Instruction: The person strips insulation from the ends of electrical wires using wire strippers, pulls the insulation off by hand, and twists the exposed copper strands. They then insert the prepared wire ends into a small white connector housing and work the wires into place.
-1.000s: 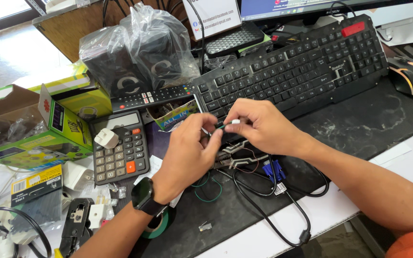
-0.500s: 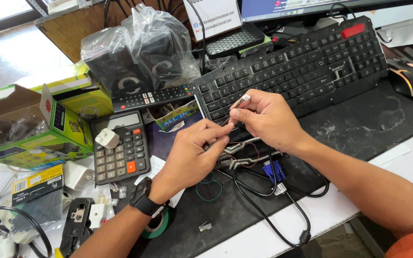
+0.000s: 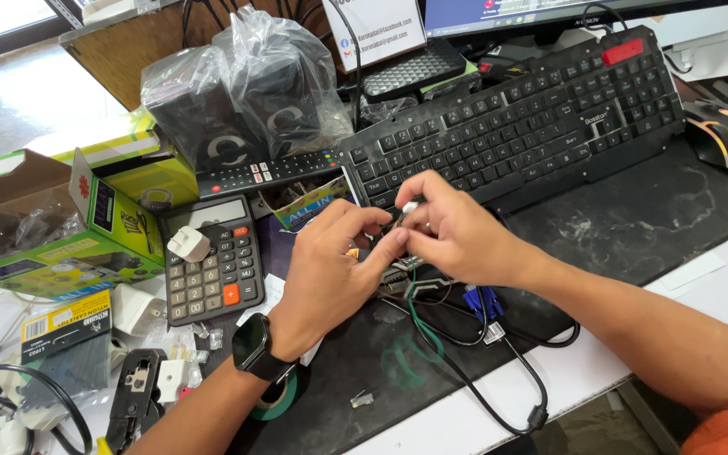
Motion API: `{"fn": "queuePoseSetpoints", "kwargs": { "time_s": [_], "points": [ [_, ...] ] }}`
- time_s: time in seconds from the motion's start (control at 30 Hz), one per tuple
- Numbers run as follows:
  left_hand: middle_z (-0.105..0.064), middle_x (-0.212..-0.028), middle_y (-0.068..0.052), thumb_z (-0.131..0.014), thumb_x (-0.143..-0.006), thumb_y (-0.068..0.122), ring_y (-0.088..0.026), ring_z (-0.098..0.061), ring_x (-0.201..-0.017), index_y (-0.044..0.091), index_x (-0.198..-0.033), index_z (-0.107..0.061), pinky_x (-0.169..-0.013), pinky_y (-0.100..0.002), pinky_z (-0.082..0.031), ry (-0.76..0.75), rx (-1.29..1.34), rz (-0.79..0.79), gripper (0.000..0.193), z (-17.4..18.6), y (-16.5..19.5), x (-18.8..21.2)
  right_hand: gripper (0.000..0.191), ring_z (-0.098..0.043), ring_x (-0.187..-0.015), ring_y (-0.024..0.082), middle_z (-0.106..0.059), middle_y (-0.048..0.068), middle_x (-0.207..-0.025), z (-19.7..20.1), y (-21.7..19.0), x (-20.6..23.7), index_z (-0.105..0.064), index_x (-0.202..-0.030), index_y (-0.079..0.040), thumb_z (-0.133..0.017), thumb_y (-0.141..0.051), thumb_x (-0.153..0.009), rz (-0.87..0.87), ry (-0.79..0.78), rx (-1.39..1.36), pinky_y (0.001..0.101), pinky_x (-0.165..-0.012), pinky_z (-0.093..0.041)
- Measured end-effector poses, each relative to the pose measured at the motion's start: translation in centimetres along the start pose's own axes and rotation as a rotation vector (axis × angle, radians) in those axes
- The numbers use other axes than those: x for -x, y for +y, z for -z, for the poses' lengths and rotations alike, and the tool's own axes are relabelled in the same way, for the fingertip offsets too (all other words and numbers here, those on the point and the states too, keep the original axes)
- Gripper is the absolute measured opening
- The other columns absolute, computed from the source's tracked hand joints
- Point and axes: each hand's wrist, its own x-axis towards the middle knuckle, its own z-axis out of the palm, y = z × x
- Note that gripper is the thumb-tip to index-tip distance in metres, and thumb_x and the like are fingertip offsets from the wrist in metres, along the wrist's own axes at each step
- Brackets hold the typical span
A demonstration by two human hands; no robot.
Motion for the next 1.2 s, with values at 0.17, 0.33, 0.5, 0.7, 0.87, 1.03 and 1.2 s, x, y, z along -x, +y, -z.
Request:
{"fn": "queuePoseSetpoints", "kwargs": {
  "time_s": [0.17,0.33,0.5,0.7,0.87,1.03,1.2],
  "points": [
    [-0.069,-0.081,-0.007,-0.075,-0.091,0.015,-0.017,-0.067,-0.068,0.004,-0.092,-0.075,-0.057,-0.031,-0.050,-0.021,0.008,0.018,0.012,-0.2,-0.6,0.4,0.026,-0.069,-0.073,0.010,-0.076,0.008,-0.082,-0.4,-0.7,0.3,-0.042,-0.110,-0.002,-0.063,-0.003,-0.096,0.142,-0.044,0.117,0.0249,-0.062,-0.052],
    [-0.066,-0.076,-0.008,-0.058,-0.104,0.019,-0.014,-0.063,-0.065,0.000,-0.087,-0.060,-0.058,-0.031,-0.050,-0.056,0.190,0.280,0.025,-0.9,-1.6,0.6,0.028,-0.072,-0.074,0.010,-0.076,0.008,-0.081,-0.6,-1.5,0.4,-0.044,-0.109,-0.001,-0.067,-0.006,-0.094,0.164,-0.070,0.122,0.0258,-0.060,-0.053],
    [-0.062,-0.069,-0.006,-0.045,-0.107,0.027,-0.011,-0.062,-0.054,0.002,-0.092,-0.051,-0.049,-0.030,-0.049,-0.071,0.288,0.577,0.029,-1.1,-1.9,0.4,0.020,-0.071,-0.068,0.008,-0.075,0.005,-0.079,-0.2,-2.0,0.4,-0.052,-0.112,-0.001,-0.063,-0.008,-0.096,0.185,-0.081,0.206,0.0250,-0.060,-0.053],
    [-0.061,-0.075,0.000,-0.051,-0.107,0.026,-0.006,-0.054,-0.060,0.003,-0.097,-0.055,-0.052,-0.026,-0.045,-0.014,0.302,0.442,0.025,-0.7,-2.1,0.4,0.016,-0.061,-0.057,0.008,-0.070,0.004,-0.069,-0.3,-1.6,0.2,-0.060,-0.107,-0.002,-0.066,-0.010,-0.094,0.154,0.032,0.222,0.0265,-0.053,-0.049],
    [-0.054,-0.080,0.006,-0.061,-0.107,0.020,-0.002,-0.047,-0.069,0.002,-0.103,-0.060,-0.058,-0.022,-0.039,-0.092,0.554,0.431,0.018,-0.2,-3.1,0.3,0.016,-0.064,-0.068,0.004,-0.074,0.000,-0.079,0.2,-0.9,-0.1,-0.060,-0.110,-0.002,-0.064,-0.010,-0.096,0.163,0.051,0.158,0.0242,-0.061,-0.052],
    [-0.060,-0.084,0.006,-0.066,-0.101,0.015,0.000,-0.049,-0.072,0.003,-0.103,-0.065,-0.061,-0.020,-0.040,-0.081,0.526,0.400,0.012,-0.7,-3.5,0.4,0.015,-0.061,-0.072,0.003,-0.072,-0.001,-0.080,0.5,-0.9,-0.2,-0.060,-0.110,-0.003,-0.062,-0.011,-0.098,0.082,-0.007,0.053,0.0221,-0.064,-0.051],
    [-0.068,-0.086,0.002,-0.061,-0.103,0.015,0.000,-0.055,-0.073,0.002,-0.100,-0.059,-0.063,-0.020,-0.044,-0.051,0.518,0.385,0.014,-0.7,-3.3,0.4,0.015,-0.063,-0.080,0.001,-0.070,-0.001,-0.091,-0.1,-1.2,0.2,-0.065,-0.111,-0.003,-0.066,-0.010,-0.097,0.146,0.055,0.040,0.0205,-0.066,-0.052]
  ]
}}
